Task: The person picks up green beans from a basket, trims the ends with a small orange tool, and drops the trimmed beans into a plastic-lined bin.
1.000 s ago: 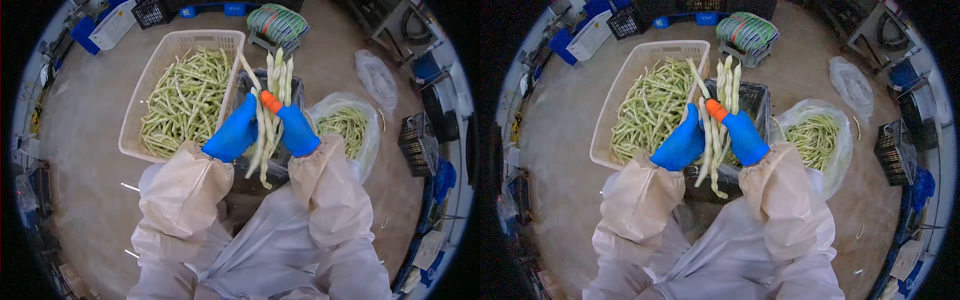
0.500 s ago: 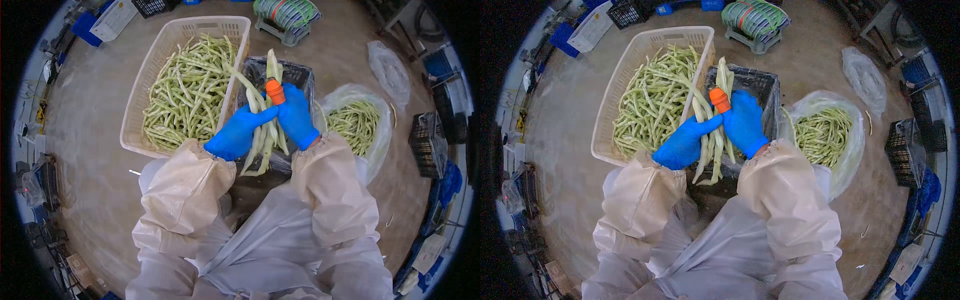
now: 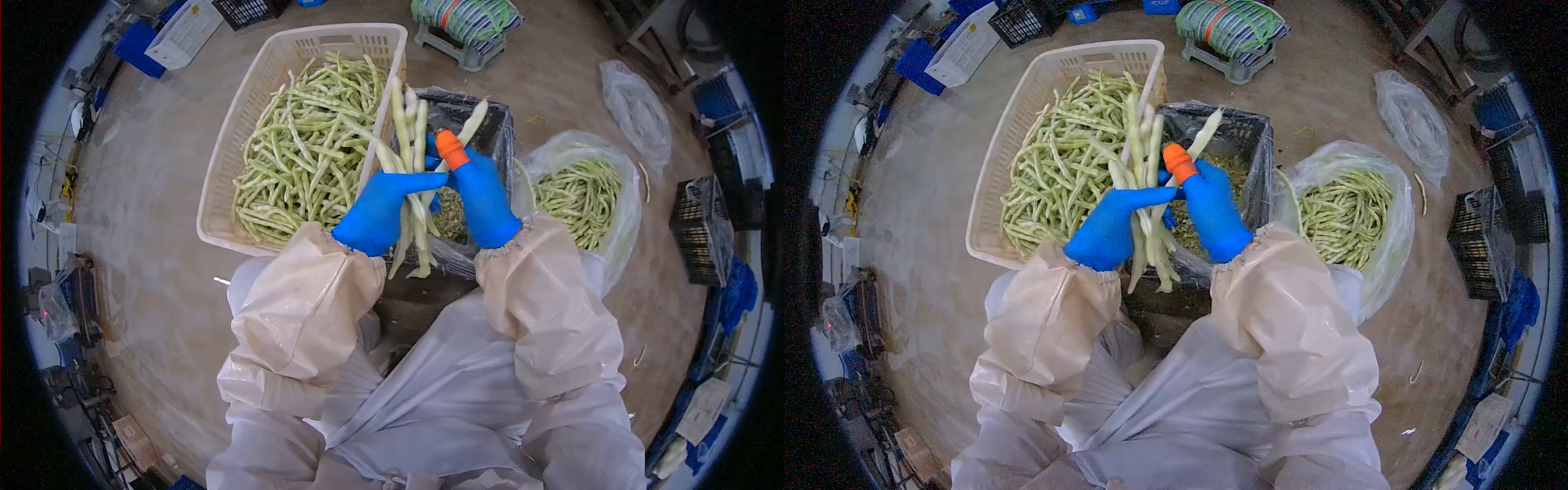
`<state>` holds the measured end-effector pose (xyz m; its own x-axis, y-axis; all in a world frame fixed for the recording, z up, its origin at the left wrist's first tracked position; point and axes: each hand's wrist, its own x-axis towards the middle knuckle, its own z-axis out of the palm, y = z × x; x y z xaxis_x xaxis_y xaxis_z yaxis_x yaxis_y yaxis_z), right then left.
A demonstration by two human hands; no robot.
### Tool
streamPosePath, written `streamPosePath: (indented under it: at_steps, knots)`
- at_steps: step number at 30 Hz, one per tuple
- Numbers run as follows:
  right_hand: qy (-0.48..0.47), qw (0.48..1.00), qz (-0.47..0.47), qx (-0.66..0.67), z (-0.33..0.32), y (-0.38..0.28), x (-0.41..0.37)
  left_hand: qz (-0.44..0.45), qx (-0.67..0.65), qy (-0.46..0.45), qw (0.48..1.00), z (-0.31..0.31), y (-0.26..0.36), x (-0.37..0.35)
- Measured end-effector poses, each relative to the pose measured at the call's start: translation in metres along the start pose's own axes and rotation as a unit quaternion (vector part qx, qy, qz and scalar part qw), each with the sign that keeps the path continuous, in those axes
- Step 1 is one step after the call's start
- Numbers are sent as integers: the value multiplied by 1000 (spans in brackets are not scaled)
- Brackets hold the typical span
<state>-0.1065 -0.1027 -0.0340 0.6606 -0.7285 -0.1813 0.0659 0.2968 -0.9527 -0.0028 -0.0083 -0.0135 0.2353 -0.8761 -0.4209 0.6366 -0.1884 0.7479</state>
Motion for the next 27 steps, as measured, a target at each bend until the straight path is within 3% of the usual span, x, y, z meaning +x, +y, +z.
streamPosePath:
  at_steps: [2,5,8,11,12,15,19,22,25,27]
  knots:
    - [4,999,-24,27,4,-11,-4,56,-41,15,998,-2,0,4]
    - [-5,999,-35,-33,-7,-22,-7,46,-64,18,997,-3,8,2]
    - [38,998,-46,-34,-15,-30,-3,70,37,55,995,-21,18,3]
    - [-71,984,53,-156,-15,-46,-8,125,120,65,983,-20,27,0]
    - [-100,985,55,-130,-10,-38,-10,146,132,53,979,-18,29,1]
    - [-197,958,92,-185,-3,-29,-17,129,104,31,986,-8,28,-7]
    - [-233,944,146,-184,2,-26,-20,109,103,16,989,-7,29,-7]
    - [-158,926,-44,-339,-8,-31,-14,133,153,43,978,-10,29,-6]
    - [-9,942,-220,-252,-24,-33,-3,122,184,28,975,-13,31,-9]
    - [-20,939,-254,-232,-30,-35,0,84,180,-1,980,-9,35,-10]
